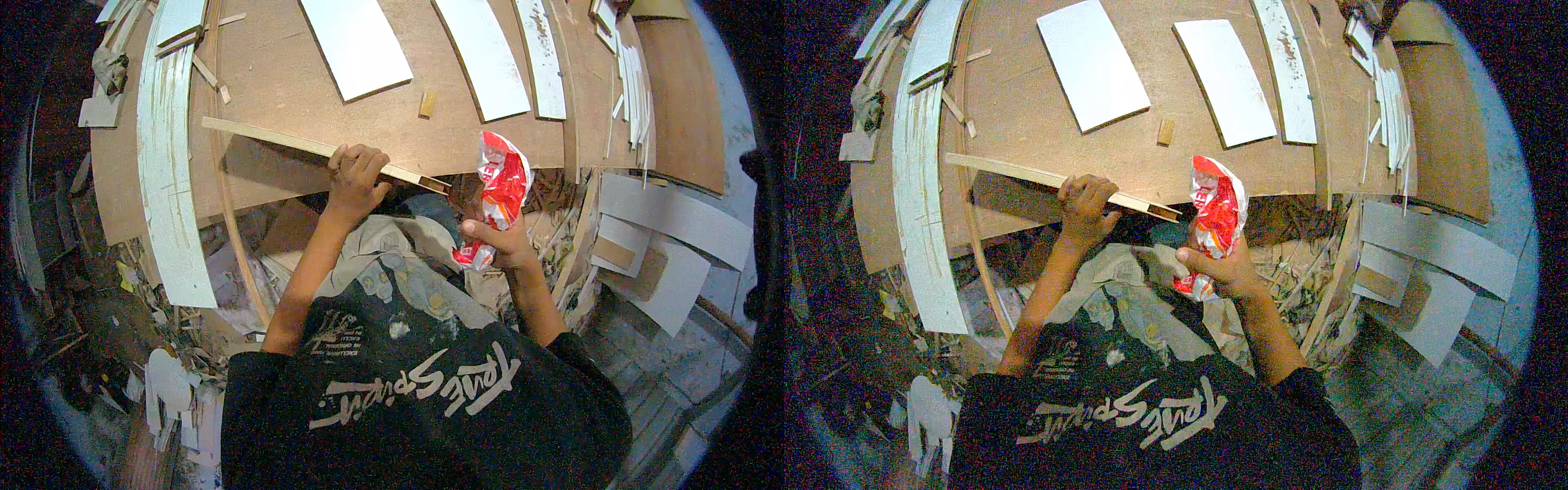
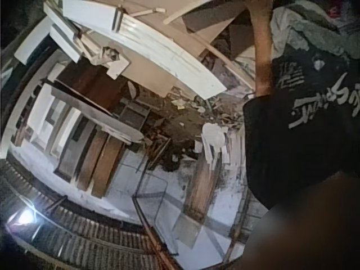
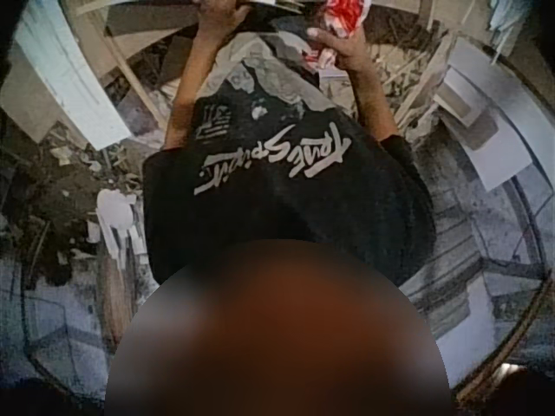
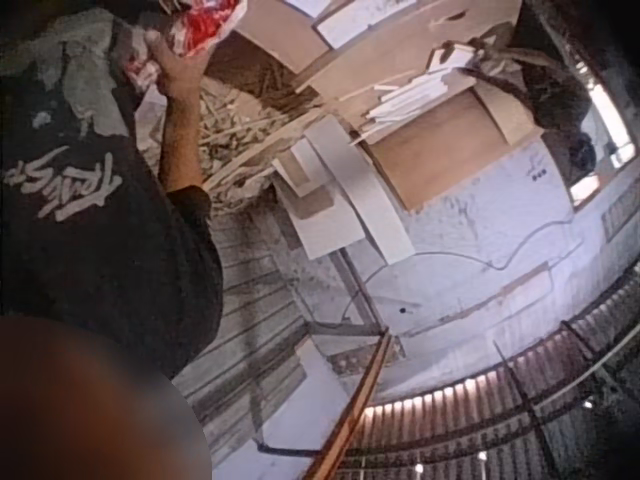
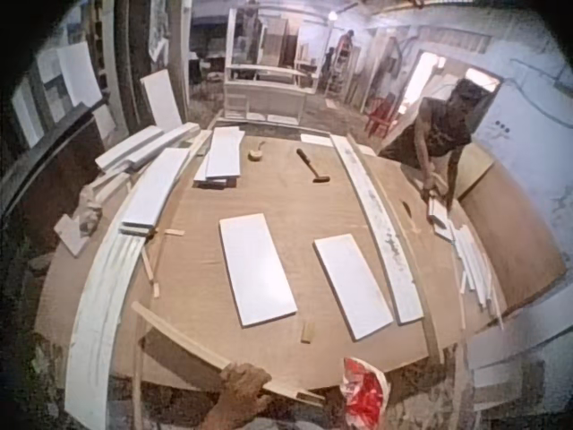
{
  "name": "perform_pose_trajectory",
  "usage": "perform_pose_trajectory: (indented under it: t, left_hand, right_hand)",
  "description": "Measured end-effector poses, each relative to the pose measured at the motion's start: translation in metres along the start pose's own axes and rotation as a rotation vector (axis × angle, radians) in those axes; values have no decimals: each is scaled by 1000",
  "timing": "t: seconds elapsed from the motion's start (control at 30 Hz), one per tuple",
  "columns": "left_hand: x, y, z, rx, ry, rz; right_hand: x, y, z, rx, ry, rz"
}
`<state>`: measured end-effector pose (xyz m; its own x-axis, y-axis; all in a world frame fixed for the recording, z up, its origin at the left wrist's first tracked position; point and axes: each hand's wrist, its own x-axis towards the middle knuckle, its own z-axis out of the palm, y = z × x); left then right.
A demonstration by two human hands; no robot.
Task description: The person applies glue to the edges of thin wooden strips and joins them to white rectangular panels on a workbench. They handle multiple pieces, align edges, and press them together to form assembled units.
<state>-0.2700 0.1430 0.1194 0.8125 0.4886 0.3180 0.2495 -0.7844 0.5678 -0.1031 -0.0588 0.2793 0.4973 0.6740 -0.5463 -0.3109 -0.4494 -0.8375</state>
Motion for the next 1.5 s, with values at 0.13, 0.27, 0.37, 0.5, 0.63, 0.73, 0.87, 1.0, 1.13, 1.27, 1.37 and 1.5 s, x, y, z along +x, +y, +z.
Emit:
perform_pose_trajectory:
  t: [0.13,0.27,0.37,0.5,0.63,0.73,0.87,1.0,1.13,1.27,1.37,1.5]
  left_hand:
    - [0,0,1,25,11,0]
    - [1,-1,-1,13,-7,7]
    - [-1,0,-2,6,4,9]
    - [-2,-1,-1,24,-14,6]
    - [0,-3,-1,-20,-29,13]
    - [2,-3,-1,-21,-10,28]
    - [3,-4,-2,-20,-28,38]
    - [2,-5,-2,-33,-29,44]
    - [1,-6,0,14,-34,48]
    - [0,-6,1,2,-4,58]
    - [1,-6,0,28,-21,47]
    - [1,-5,-1,15,-25,44]
  right_hand:
    - [-1,5,-4,-74,-95,-33]
    - [10,22,-2,503,-368,-191]
    - [10,28,-4,438,-263,-132]
    - [4,16,-4,444,-450,-191]
    - [-2,-6,9,476,-457,-167]
    - [-6,-20,13,584,-449,-148]
    - [-4,-22,1,632,-502,-89]
    - [-2,-9,-11,434,-258,-25]
    - [2,-5,-6,248,-151,-60]
    - [-4,-12,-1,23,-116,-117]
    - [-6,-3,7,150,-125,-125]
    - [1,16,13,112,-75,-146]
